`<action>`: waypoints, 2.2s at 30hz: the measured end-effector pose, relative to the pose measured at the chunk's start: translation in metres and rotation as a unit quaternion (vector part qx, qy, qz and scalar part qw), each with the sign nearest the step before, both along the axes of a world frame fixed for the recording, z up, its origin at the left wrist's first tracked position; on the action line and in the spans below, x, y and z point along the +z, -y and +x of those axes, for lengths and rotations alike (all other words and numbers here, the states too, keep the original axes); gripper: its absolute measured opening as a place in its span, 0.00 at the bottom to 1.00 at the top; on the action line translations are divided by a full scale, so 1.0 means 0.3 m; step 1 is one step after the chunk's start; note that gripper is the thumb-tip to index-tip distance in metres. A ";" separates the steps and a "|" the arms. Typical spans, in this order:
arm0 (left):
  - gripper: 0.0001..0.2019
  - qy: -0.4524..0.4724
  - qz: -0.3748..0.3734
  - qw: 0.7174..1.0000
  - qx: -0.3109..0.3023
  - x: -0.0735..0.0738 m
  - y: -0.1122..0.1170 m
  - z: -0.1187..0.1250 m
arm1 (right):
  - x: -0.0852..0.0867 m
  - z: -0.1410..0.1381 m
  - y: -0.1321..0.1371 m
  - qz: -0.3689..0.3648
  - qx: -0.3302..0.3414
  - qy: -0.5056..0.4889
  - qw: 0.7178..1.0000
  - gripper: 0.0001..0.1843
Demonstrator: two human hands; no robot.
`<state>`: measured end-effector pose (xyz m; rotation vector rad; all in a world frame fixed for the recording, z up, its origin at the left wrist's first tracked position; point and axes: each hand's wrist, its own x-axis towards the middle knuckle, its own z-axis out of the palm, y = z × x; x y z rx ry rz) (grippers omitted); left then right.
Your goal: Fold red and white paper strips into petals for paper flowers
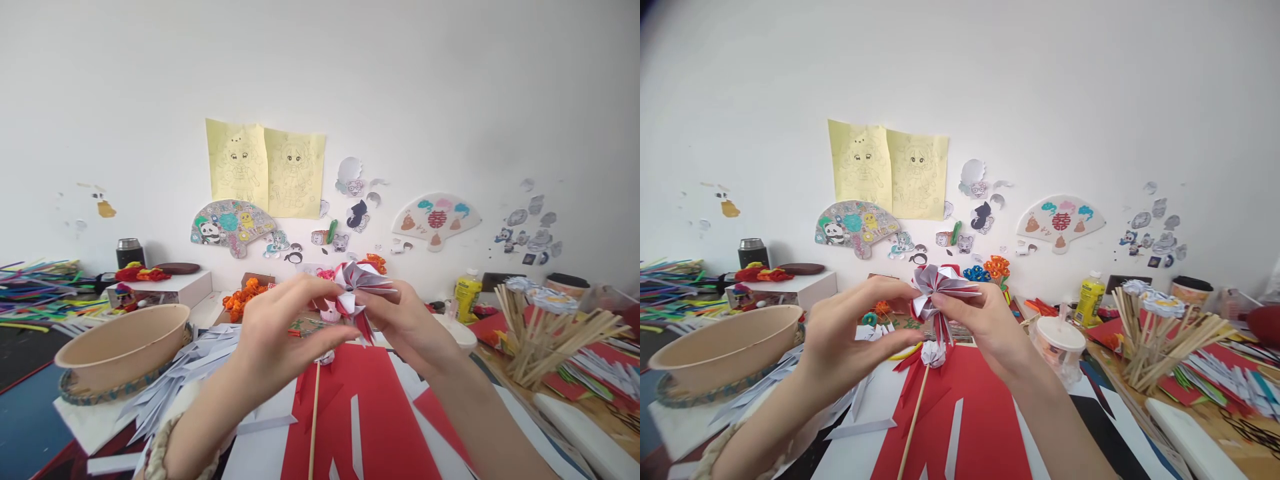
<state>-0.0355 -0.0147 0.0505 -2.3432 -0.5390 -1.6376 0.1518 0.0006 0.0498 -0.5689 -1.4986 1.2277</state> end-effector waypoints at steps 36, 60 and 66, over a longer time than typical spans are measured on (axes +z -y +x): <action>0.10 -0.103 -0.101 0.982 -0.120 0.041 0.005 -0.049 | 0.000 0.070 -0.020 -0.018 0.189 0.113 0.975 0.06; 0.03 -0.049 -0.034 0.986 0.157 0.052 0.060 -0.015 | 0.005 0.011 0.012 0.106 -0.090 0.134 0.981 0.04; 0.04 -0.043 0.070 0.960 0.268 0.033 0.053 0.004 | -0.032 -0.027 0.004 0.177 -0.149 0.123 0.965 0.05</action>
